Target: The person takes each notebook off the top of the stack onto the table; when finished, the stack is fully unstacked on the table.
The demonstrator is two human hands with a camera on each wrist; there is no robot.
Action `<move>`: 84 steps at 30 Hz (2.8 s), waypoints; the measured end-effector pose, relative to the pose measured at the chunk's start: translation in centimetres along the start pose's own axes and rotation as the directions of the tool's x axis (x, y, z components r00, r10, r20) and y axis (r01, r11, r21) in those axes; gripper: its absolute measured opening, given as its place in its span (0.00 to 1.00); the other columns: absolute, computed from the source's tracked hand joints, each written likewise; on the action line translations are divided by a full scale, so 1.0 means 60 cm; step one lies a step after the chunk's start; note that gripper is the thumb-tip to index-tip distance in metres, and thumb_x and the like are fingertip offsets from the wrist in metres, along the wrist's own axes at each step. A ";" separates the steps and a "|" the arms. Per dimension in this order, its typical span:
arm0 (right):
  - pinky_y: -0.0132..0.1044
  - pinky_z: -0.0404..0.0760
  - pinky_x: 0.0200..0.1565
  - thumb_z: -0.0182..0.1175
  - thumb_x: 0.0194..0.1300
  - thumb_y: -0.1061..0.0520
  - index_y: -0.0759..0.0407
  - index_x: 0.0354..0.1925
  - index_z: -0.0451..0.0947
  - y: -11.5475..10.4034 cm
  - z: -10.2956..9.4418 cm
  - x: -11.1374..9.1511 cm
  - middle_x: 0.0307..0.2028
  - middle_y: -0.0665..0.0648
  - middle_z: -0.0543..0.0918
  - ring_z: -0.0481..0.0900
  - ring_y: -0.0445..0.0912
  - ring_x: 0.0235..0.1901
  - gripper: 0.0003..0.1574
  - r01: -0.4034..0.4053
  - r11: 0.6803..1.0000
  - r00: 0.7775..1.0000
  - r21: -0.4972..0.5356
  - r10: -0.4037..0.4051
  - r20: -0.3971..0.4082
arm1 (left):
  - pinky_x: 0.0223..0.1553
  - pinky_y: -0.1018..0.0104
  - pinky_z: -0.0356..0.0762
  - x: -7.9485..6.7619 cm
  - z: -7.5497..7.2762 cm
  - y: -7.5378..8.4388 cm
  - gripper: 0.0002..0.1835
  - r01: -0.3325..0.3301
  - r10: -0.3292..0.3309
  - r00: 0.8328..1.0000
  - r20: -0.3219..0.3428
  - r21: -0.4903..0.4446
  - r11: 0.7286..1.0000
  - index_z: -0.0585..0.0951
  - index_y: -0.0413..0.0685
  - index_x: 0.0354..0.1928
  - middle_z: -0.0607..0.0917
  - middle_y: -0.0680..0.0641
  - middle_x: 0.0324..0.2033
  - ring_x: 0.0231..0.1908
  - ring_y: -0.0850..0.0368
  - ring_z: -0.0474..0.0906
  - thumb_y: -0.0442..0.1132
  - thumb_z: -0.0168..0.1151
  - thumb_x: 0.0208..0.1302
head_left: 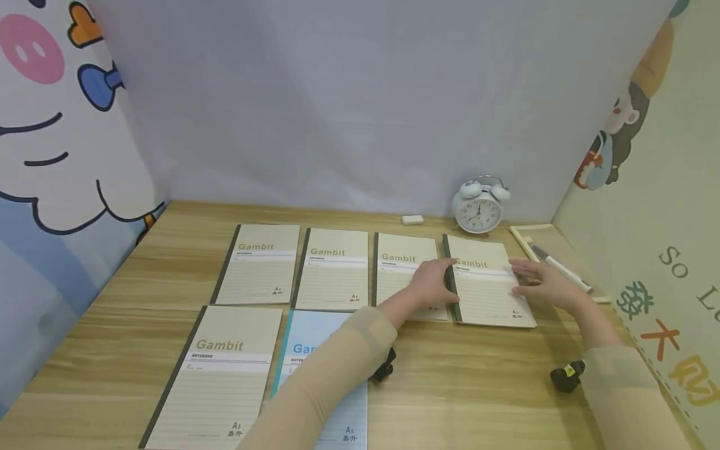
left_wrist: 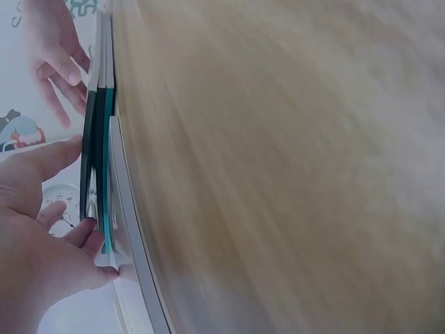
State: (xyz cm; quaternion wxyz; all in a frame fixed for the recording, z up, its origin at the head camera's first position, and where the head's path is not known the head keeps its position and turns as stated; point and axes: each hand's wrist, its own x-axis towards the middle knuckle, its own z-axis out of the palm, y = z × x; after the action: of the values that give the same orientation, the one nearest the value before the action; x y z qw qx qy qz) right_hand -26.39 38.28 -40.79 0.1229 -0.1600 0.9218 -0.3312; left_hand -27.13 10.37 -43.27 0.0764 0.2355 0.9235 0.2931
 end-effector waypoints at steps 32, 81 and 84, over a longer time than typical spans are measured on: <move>0.33 0.69 0.30 0.66 0.59 0.51 0.62 0.69 0.57 -0.083 -0.012 0.009 0.40 0.62 0.67 0.65 0.49 0.36 0.47 -0.112 0.987 0.981 -0.113 0.091 -0.171 | 0.33 0.79 0.72 -0.035 -0.046 0.035 0.39 -0.074 0.041 0.993 -0.106 -0.320 0.944 0.64 0.44 0.68 0.75 0.50 0.40 0.31 0.67 0.72 0.37 0.69 0.54; 0.31 0.78 0.31 0.71 0.52 0.54 0.55 0.62 0.67 -0.213 0.129 -0.064 0.44 0.59 0.80 0.81 0.41 0.34 0.41 0.137 0.990 0.990 0.016 -0.137 0.033 | 0.27 0.75 0.71 -0.267 -0.113 -0.050 0.31 -0.077 0.088 0.995 0.050 -0.182 0.980 0.73 0.48 0.61 0.77 0.61 0.22 0.22 0.68 0.71 0.43 0.71 0.54; 0.31 0.77 0.30 0.72 0.50 0.53 0.52 0.60 0.69 -0.204 0.144 -0.068 0.30 0.51 0.80 0.77 0.37 0.28 0.39 0.153 0.988 0.987 -0.023 -0.152 0.044 | 0.25 0.75 0.70 -0.279 -0.101 -0.053 0.32 -0.081 0.091 0.994 0.061 -0.154 0.985 0.73 0.46 0.60 0.76 0.62 0.21 0.20 0.69 0.70 0.42 0.71 0.53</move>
State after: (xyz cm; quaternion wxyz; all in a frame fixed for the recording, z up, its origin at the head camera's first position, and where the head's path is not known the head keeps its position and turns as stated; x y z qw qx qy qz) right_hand -17.16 25.96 -38.83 0.1145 -0.2386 0.9082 -0.3242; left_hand -15.40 -3.01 -40.08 0.1127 0.2786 0.8844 0.3571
